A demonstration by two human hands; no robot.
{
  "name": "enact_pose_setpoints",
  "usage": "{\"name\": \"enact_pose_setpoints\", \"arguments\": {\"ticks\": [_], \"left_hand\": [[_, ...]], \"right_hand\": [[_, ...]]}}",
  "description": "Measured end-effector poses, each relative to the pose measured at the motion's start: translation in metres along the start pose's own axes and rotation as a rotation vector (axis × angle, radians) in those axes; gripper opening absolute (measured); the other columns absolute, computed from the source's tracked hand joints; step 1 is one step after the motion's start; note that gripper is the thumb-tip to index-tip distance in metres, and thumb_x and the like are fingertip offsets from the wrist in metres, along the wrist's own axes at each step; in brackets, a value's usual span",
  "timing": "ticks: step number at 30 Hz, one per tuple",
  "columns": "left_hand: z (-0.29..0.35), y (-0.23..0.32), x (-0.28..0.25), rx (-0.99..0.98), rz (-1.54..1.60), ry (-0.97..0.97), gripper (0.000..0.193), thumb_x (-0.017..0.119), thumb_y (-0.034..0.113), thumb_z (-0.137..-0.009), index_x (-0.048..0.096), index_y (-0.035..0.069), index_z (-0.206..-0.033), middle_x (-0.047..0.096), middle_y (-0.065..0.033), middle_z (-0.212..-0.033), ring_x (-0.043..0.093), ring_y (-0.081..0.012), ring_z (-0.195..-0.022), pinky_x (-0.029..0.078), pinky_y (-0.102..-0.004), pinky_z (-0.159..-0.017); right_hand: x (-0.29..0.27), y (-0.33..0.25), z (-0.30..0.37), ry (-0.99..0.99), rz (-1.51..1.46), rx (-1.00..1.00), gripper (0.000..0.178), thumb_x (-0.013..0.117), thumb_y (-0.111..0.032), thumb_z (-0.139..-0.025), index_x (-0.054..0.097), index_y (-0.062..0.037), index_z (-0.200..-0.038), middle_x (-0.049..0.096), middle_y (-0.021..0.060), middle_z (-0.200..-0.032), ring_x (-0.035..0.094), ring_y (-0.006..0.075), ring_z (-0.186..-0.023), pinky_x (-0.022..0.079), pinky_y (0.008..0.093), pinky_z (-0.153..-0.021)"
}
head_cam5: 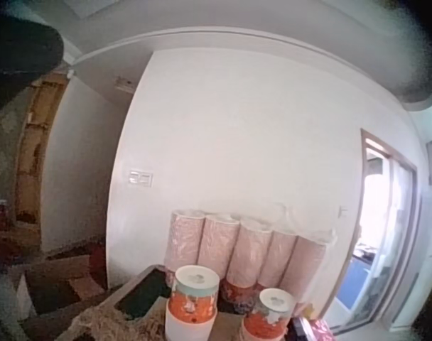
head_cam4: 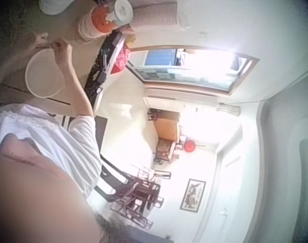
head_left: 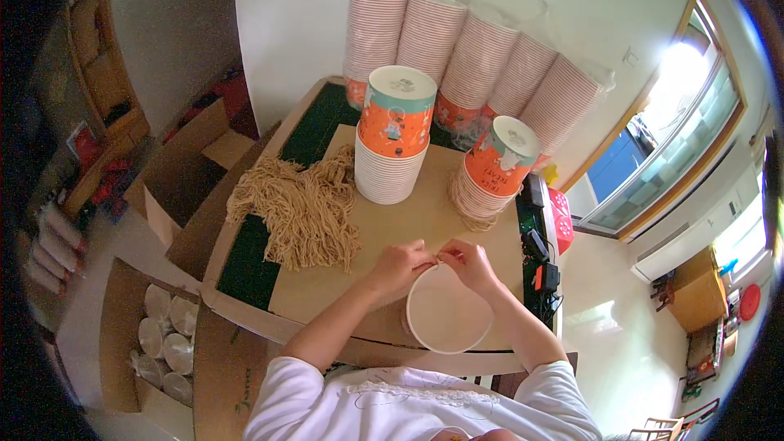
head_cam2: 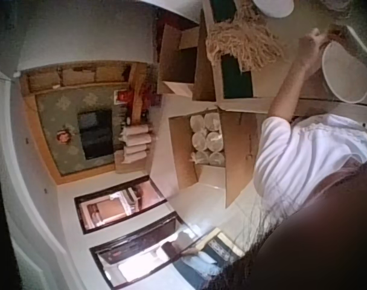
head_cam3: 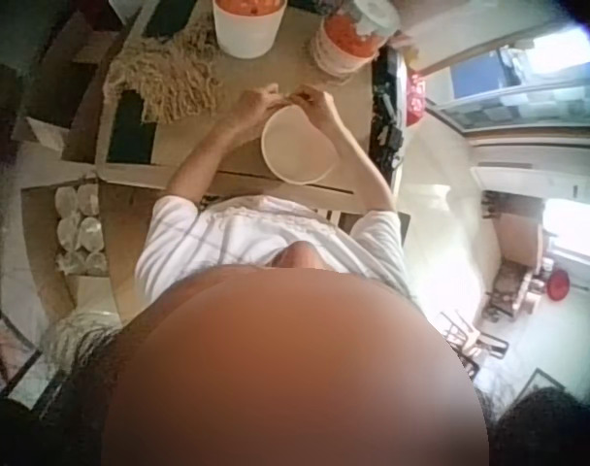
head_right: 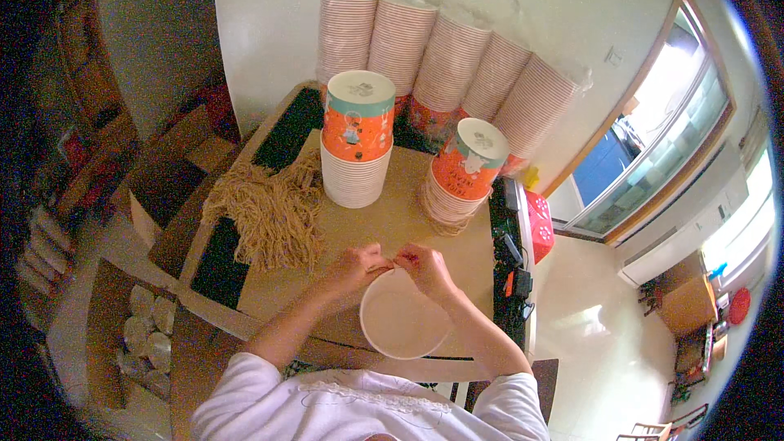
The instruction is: Manually attaching string handles to printed paper buckets by threading them through holes and tying knots.
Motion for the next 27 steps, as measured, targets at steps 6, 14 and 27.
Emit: {"name": "enact_pose_setpoints", "arguments": {"ticks": [6, 14, 27], "left_hand": [[0.003, -0.021, 0.031, -0.426, 0.852, -0.037, 0.013, 0.056, 0.019, -0.084, 0.059, 0.006, -0.087, 0.059, -0.001, -0.077, 0.058, -0.0131, -0.066, 0.046, -0.0269, -0.059], [0.01, -0.047, 0.055, -0.757, 1.413, -0.071, 0.013, 0.056, 0.02, -0.084, 0.06, 0.009, -0.088, 0.058, 0.0016, -0.074, 0.053, -0.0058, -0.058, 0.043, -0.0182, -0.05], [0.011, -0.033, 0.049, -0.84, 1.399, 0.058, 0.012, 0.06, 0.017, -0.083, 0.065, 0.008, -0.088, 0.051, 0.0052, -0.059, 0.043, -0.0026, -0.047, 0.031, -0.0154, -0.041]], "right_hand": [[0.002, 0.006, 0.001, -0.004, -0.033, 0.038, 0.012, 0.063, -0.012, -0.078, 0.062, -0.0014, -0.082, 0.061, 0.0116, -0.068, 0.056, 0.0165, -0.058, 0.046, 0.0305, -0.055], [0.003, -0.03, 0.011, 0.086, 0.103, -0.103, 0.008, 0.062, -0.012, -0.077, 0.062, -0.0038, -0.078, 0.06, 0.0113, -0.077, 0.059, 0.0259, -0.07, 0.048, 0.034, -0.062], [0.006, -0.032, 0.022, 0.162, 0.313, -0.277, 0.01, 0.061, -0.011, -0.075, 0.064, -0.0059, -0.083, 0.061, 0.0081, -0.085, 0.057, 0.0266, -0.082, 0.043, 0.0388, -0.077]]}}
Point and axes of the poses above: each hand's wrist, its own z-axis away from the middle knuckle, its own x-axis out of the palm, y = z × x, the point moved 1 cm from there along -z, towards the middle knuckle
